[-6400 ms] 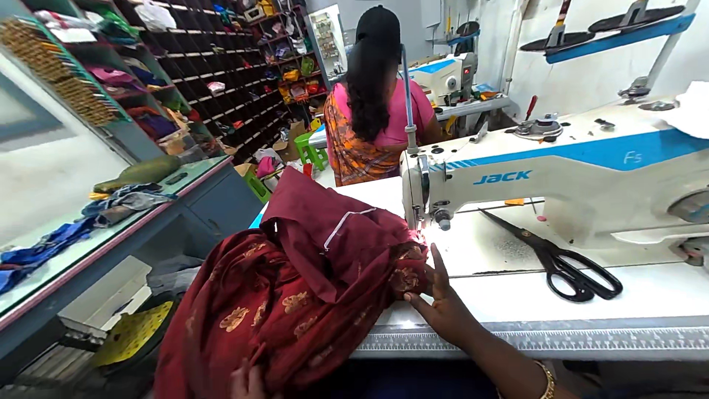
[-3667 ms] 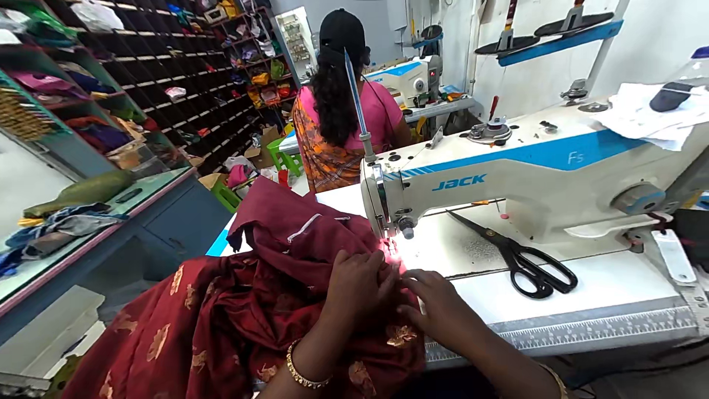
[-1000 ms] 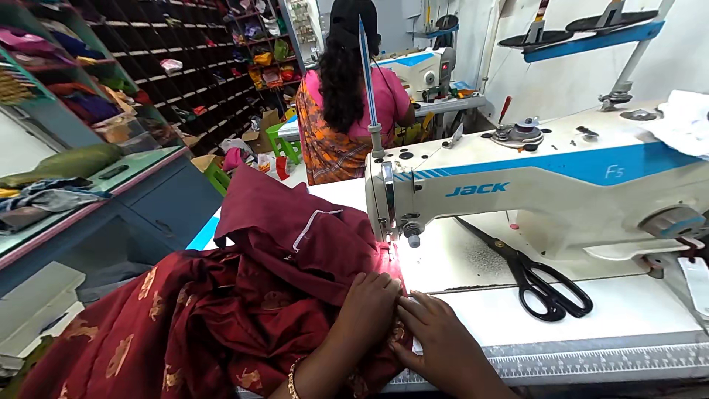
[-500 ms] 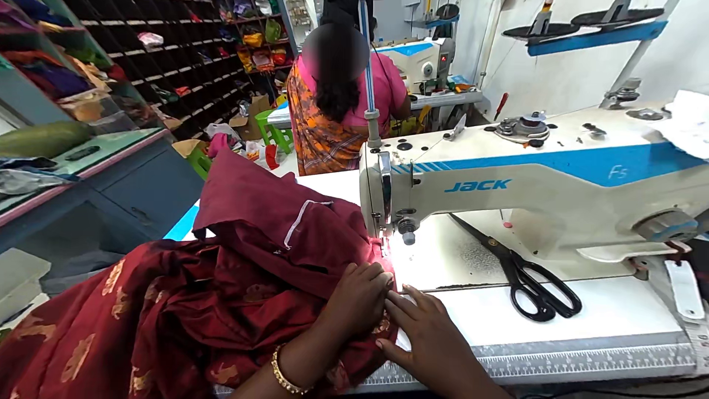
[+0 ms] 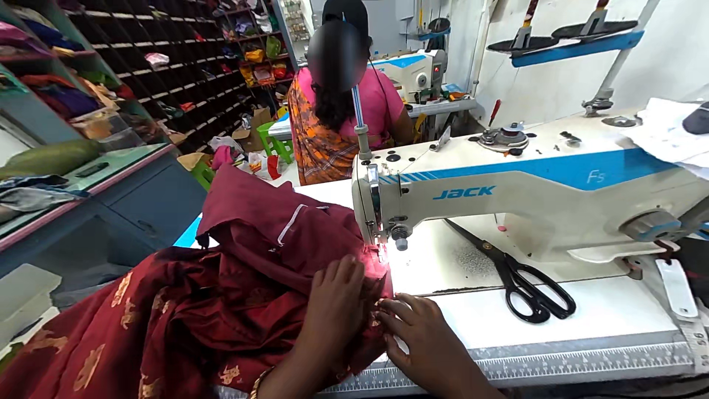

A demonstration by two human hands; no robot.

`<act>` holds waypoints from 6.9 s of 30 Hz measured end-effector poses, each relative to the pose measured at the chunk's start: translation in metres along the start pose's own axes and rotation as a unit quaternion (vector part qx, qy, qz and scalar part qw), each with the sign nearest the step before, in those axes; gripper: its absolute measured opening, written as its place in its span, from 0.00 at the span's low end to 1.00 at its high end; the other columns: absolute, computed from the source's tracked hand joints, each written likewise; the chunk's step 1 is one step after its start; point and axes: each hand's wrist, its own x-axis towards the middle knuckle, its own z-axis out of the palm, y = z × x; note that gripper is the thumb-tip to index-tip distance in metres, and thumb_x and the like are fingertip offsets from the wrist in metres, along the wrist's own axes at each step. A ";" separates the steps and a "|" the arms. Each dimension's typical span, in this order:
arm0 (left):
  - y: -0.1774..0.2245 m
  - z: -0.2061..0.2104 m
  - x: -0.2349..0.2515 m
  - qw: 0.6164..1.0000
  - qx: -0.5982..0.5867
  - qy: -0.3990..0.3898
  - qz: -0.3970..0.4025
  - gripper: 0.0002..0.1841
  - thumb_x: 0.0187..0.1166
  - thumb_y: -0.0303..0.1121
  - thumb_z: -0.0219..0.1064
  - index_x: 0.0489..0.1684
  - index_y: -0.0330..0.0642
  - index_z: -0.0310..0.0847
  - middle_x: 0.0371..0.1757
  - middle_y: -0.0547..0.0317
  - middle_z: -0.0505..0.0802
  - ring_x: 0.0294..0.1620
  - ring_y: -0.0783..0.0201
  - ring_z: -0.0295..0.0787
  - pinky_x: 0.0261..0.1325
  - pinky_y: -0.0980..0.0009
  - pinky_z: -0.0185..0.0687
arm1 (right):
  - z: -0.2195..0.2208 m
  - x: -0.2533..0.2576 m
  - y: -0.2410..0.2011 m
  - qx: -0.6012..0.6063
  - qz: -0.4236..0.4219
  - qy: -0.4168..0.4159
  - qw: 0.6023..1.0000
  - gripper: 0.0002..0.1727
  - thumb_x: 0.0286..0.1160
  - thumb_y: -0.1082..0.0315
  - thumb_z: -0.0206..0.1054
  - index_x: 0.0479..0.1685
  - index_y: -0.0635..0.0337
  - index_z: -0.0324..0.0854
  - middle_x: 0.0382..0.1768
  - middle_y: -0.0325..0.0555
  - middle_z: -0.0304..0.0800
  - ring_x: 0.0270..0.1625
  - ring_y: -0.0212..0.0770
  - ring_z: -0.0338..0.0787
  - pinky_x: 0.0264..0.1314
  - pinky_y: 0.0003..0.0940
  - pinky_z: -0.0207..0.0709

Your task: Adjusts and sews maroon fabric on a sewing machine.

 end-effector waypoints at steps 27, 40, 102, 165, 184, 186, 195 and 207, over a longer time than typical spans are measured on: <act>0.018 0.017 -0.008 0.995 -0.102 -0.011 -0.017 0.10 0.77 0.28 0.67 0.49 0.36 0.91 0.49 0.45 0.94 0.54 0.46 0.92 0.58 0.47 0.87 | 0.009 -0.007 0.003 -0.031 -0.070 0.108 0.991 0.14 0.72 0.62 0.59 0.42 0.50 0.92 0.56 0.35 0.96 0.63 0.44 0.92 0.56 0.46 0.84; -0.055 0.007 0.072 0.947 -0.220 -0.224 0.067 0.27 0.63 0.24 0.83 0.63 0.29 0.83 0.63 0.40 0.88 0.66 0.48 0.86 0.73 0.52 0.79 | -0.006 0.005 -0.002 0.038 -0.002 -0.017 0.999 0.13 0.77 0.70 0.57 0.46 0.56 0.89 0.66 0.39 0.91 0.73 0.45 0.85 0.70 0.55 0.76; 0.008 0.007 0.013 0.982 -0.081 -0.163 0.044 0.12 0.82 0.25 0.63 0.53 0.43 0.93 0.60 0.56 0.95 0.61 0.51 0.91 0.61 0.53 0.86 | 0.003 -0.003 0.000 -0.017 -0.009 0.043 0.999 0.20 0.70 0.71 0.59 0.56 0.52 0.92 0.65 0.37 0.93 0.72 0.49 0.87 0.64 0.53 0.81; 0.035 0.002 0.014 0.965 -0.062 -0.255 0.002 0.19 0.88 0.25 0.52 0.67 0.44 0.86 0.76 0.58 0.87 0.78 0.57 0.80 0.79 0.49 0.64 | 0.009 -0.003 0.001 -0.049 0.009 0.101 0.994 0.17 0.66 0.67 0.60 0.46 0.53 0.94 0.59 0.42 0.95 0.70 0.55 0.88 0.62 0.55 0.83; 0.058 -0.031 0.008 0.934 -0.094 -0.331 -0.096 0.19 0.93 0.30 0.49 0.76 0.33 0.74 0.68 0.38 0.87 0.73 0.45 0.84 0.77 0.51 0.75 | -0.051 0.071 0.048 0.137 0.002 -0.220 0.966 0.14 0.80 0.77 0.61 0.49 0.63 0.93 0.52 0.55 0.90 0.62 0.50 0.86 0.72 0.46 0.73; 0.045 -0.032 0.012 0.939 -0.121 -0.307 -0.096 0.17 0.87 0.24 0.56 0.70 0.32 0.75 0.63 0.37 0.87 0.65 0.43 0.87 0.69 0.49 0.81 | -0.048 0.067 0.050 0.140 -0.001 -0.201 0.970 0.14 0.80 0.77 0.61 0.46 0.61 0.95 0.49 0.53 0.91 0.60 0.50 0.86 0.71 0.45 0.73; 0.010 -0.017 0.043 0.979 -0.061 -0.193 -0.005 0.26 0.76 0.25 0.73 0.75 0.35 0.78 0.75 0.41 0.83 0.80 0.41 0.75 0.78 0.43 0.70 | -0.045 0.062 0.051 0.136 -0.010 -0.190 0.972 0.16 0.79 0.78 0.59 0.47 0.60 0.95 0.48 0.53 0.90 0.59 0.50 0.84 0.68 0.44 0.73; -0.007 -0.001 0.052 0.969 -0.127 -0.203 -0.068 0.15 0.87 0.27 0.58 0.68 0.36 0.77 0.46 0.40 0.93 0.50 0.42 0.93 0.57 0.43 0.85 | -0.045 0.062 0.048 0.146 0.001 -0.183 0.972 0.18 0.78 0.80 0.58 0.48 0.58 0.96 0.64 0.49 0.88 0.66 0.47 0.83 0.74 0.43 0.72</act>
